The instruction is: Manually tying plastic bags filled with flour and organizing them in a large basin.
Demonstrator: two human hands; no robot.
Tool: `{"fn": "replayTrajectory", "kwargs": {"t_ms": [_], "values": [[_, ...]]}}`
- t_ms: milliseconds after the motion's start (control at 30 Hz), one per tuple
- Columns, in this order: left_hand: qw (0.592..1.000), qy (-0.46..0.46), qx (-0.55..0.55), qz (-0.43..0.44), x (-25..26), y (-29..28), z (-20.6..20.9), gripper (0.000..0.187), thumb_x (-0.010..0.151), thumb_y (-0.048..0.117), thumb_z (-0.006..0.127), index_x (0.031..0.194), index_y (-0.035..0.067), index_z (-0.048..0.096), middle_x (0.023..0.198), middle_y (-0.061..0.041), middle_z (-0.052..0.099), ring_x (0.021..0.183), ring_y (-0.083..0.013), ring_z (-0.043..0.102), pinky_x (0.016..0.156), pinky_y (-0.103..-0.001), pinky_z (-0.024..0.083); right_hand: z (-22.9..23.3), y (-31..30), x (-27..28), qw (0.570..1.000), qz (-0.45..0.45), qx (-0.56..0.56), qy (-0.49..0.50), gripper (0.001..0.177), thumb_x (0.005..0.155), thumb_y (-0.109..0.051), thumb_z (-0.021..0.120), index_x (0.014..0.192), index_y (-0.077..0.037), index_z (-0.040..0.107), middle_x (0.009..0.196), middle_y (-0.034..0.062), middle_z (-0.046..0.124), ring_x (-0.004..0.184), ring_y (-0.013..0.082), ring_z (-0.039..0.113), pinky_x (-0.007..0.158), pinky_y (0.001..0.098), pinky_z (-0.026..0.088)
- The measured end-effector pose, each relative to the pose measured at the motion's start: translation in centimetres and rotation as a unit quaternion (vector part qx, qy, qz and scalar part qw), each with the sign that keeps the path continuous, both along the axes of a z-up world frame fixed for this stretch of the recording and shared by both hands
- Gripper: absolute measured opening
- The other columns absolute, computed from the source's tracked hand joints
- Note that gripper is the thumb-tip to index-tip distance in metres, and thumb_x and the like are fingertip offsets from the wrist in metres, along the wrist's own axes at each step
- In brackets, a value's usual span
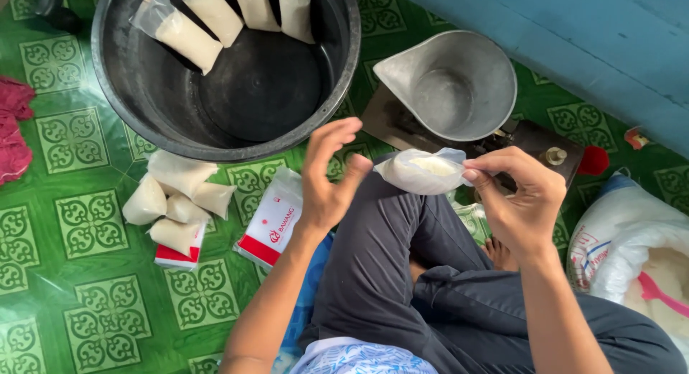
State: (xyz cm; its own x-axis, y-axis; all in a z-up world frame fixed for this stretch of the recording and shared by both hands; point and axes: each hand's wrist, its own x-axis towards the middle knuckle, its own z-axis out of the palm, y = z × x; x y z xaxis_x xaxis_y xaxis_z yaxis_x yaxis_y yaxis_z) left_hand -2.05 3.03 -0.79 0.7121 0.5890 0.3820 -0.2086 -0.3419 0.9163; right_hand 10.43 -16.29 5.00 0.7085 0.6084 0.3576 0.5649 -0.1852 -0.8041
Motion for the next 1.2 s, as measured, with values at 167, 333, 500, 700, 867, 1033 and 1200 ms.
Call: {"fn": "replayTrajectory", "kwargs": {"t_ms": [167,333,500,700,867,1033,1200], "values": [[0.982,-0.007,0.164,-0.098,1.3,0.2,5.0,0.054,0.072,0.023,0.086,0.119,0.008,0.062,0.117,-0.005,0.065,0.108,-0.0218,0.062,0.102,-0.036,0.048,1.2,0.2,-0.3,0.999,0.005,-0.018,-0.028,0.016,0.078,0.018,0.070,0.090,0.007,0.068,0.090,0.0096,0.068,0.069,0.0128,0.054,0.063,0.0219,0.043],[0.969,-0.009,0.219,-0.114,2.4,0.5,6.4,0.013,0.078,0.012,0.079,0.089,0.011,0.073,0.087,0.004,0.067,0.079,-0.0125,0.060,0.088,-0.031,0.043,1.6,-0.2,-0.2,0.998,0.000,-0.029,-0.058,0.018,0.076,0.018,0.071,0.089,0.007,0.070,0.088,0.0087,0.069,0.069,0.0134,0.057,0.065,0.0221,0.045],[0.966,-0.012,0.212,-0.150,2.4,1.4,7.2,0.011,0.073,0.007,0.082,0.076,0.008,0.071,0.076,0.004,0.068,0.067,-0.0135,0.060,0.083,-0.028,0.041,1.5,-0.7,-0.1,0.991,-0.002,-0.040,-0.128,0.021,0.073,0.016,0.077,0.089,0.002,0.073,0.088,0.0083,0.069,0.071,0.0153,0.058,0.065,0.0248,0.046],[0.948,0.069,0.253,-0.178,2.2,2.7,8.8,0.014,0.073,0.010,0.085,0.080,0.012,0.073,0.075,0.002,0.070,0.069,-0.0181,0.067,0.083,-0.038,0.045,0.5,0.1,0.3,0.985,0.014,0.009,-0.173,0.012,0.085,0.003,0.080,0.081,-0.007,0.075,0.076,0.0037,0.071,0.059,0.0189,0.058,0.057,0.0271,0.045],[0.901,0.138,0.299,-0.283,3.2,2.8,11.9,0.060,0.068,0.035,0.088,0.115,0.009,0.060,0.101,-0.008,0.063,0.093,-0.0332,0.063,0.086,-0.053,0.047,0.3,0.6,0.1,0.988,0.023,0.013,-0.154,0.010,0.084,0.000,0.081,0.083,-0.008,0.075,0.076,0.0029,0.070,0.062,0.0193,0.059,0.058,0.0269,0.046],[0.832,0.224,0.412,-0.297,7.8,-0.1,9.2,0.089,0.063,0.054,0.090,0.125,0.004,0.050,0.105,-0.012,0.055,0.093,-0.0374,0.061,0.077,-0.054,0.050,0.6,0.6,-0.1,0.987,0.025,0.003,-0.160,0.010,0.084,-0.001,0.081,0.083,-0.008,0.074,0.076,0.0036,0.070,0.064,0.0238,0.061,0.057,0.0303,0.046],[0.582,0.515,0.510,-0.369,12.7,-3.2,3.2,0.049,0.073,0.053,0.069,0.104,0.017,0.062,0.090,-0.002,0.061,0.079,-0.0250,0.068,0.075,-0.046,0.053,1.1,0.4,0.0,0.977,0.051,0.007,-0.205,0.019,0.083,0.010,0.075,0.082,-0.009,0.076,0.077,0.0033,0.071,0.064,0.0259,0.062,0.059,0.0334,0.049]]}}
